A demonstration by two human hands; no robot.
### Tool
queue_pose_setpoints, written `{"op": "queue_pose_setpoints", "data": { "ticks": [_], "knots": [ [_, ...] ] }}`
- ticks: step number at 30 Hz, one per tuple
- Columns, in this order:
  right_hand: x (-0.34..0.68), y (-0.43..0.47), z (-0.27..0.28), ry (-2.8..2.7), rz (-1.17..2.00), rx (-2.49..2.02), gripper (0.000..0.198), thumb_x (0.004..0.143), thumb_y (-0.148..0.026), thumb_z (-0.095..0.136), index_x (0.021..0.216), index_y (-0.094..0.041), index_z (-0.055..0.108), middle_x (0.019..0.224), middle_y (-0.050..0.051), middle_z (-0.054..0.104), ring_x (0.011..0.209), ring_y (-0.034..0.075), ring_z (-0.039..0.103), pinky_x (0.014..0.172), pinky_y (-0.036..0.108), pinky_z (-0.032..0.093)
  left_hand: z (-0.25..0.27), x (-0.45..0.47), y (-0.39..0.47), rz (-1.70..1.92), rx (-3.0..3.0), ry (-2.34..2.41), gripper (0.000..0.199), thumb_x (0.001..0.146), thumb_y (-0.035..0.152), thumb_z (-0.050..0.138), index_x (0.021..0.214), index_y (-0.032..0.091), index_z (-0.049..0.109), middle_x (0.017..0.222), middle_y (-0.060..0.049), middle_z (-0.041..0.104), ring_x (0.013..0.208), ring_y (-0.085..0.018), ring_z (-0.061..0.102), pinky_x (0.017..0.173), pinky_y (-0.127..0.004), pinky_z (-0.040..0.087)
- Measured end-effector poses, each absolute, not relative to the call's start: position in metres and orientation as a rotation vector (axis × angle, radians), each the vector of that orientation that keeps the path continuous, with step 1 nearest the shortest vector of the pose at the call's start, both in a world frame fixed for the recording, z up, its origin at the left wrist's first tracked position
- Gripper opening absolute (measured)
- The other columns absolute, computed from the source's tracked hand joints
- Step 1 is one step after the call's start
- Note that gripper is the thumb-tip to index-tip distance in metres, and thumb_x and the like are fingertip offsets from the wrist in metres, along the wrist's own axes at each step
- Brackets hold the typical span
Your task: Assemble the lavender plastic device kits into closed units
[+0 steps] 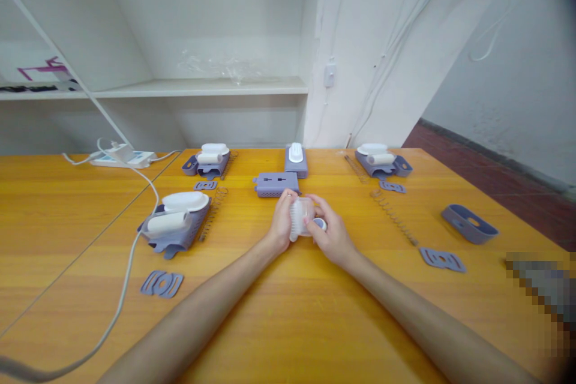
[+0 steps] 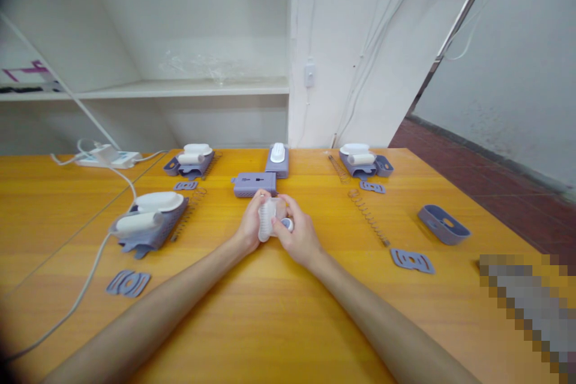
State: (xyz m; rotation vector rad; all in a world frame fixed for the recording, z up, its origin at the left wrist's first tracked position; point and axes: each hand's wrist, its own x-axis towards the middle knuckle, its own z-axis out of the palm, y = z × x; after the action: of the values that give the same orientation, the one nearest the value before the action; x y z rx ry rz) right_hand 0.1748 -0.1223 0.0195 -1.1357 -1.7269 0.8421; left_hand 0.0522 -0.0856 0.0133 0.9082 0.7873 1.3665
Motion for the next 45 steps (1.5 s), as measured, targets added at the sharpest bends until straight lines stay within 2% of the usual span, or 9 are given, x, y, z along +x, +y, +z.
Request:
{"op": "queue_pose_setpoints", "data": {
  "ticks": [11, 19, 34, 39, 45],
  "knots": [
    [0.1725, -0.125, 0.0203, -1.766, 0.797, -1.105, 0.046, 0.085, -0.031, 0.052, 0.127, -0.018, 0.037, 0.087, 0.005, 0.063, 0.068, 0.016, 0.058, 0.062, 0.029, 0.045, 0.0143, 0.0531, -0.0841, 1.4, 0.834, 0.857, 0.026, 0.076, 0.042, 0.053, 0.07, 0.019, 0.043, 0.063, 0.006, 0.041, 0.054, -0.008, 0.039, 0.054, -0.021, 0.033],
    [0.1725, -0.1259, 0.0196, -1.769, 0.776, -1.115, 0.047, 0.085, -0.031, 0.051, 0.128, -0.019, 0.037, 0.087, 0.005, 0.063, 0.067, 0.016, 0.058, 0.062, 0.029, 0.045, 0.0145, 0.0524, -0.084, 1.396, 0.909, 0.945, 0.015, 0.074, 0.031, 0.05, 0.066, 0.019, 0.044, 0.061, 0.005, 0.041, 0.055, -0.009, 0.038, 0.052, -0.021, 0.032],
    [0.1727, -0.1251, 0.0215, -1.811, 0.753, -1.125, 0.048, 0.085, -0.031, 0.051, 0.129, -0.019, 0.038, 0.089, 0.004, 0.062, 0.066, 0.015, 0.057, 0.062, 0.028, 0.047, 0.0103, 0.0501, -0.0846, 1.33, 0.864, 0.83, 0.009, 0.073, 0.029, 0.049, 0.076, 0.021, 0.047, 0.065, 0.005, 0.046, 0.057, -0.01, 0.043, 0.054, -0.021, 0.033],
    [0.1721, -0.125, 0.0219, -1.808, 0.765, -1.076, 0.049, 0.084, -0.029, 0.051, 0.131, -0.02, 0.039, 0.102, 0.006, 0.063, 0.08, 0.018, 0.061, 0.073, 0.03, 0.049, 0.0133, 0.0512, -0.0845, 1.328, 0.9, 0.746, 0.014, 0.075, 0.032, 0.049, 0.078, 0.019, 0.054, 0.074, 0.001, 0.054, 0.065, -0.012, 0.049, 0.061, -0.023, 0.039],
    [0.1719, -0.1242, 0.0223, -1.825, 0.736, -1.061, 0.052, 0.084, -0.026, 0.052, 0.133, -0.021, 0.038, 0.117, 0.008, 0.06, 0.096, 0.02, 0.061, 0.084, 0.033, 0.048, 0.0163, 0.0535, -0.0852, 1.312, 0.831, 0.722, 0.027, 0.075, 0.045, 0.056, 0.076, 0.018, 0.056, 0.071, 0.001, 0.054, 0.063, -0.012, 0.051, 0.062, -0.023, 0.041]
  ]
}}
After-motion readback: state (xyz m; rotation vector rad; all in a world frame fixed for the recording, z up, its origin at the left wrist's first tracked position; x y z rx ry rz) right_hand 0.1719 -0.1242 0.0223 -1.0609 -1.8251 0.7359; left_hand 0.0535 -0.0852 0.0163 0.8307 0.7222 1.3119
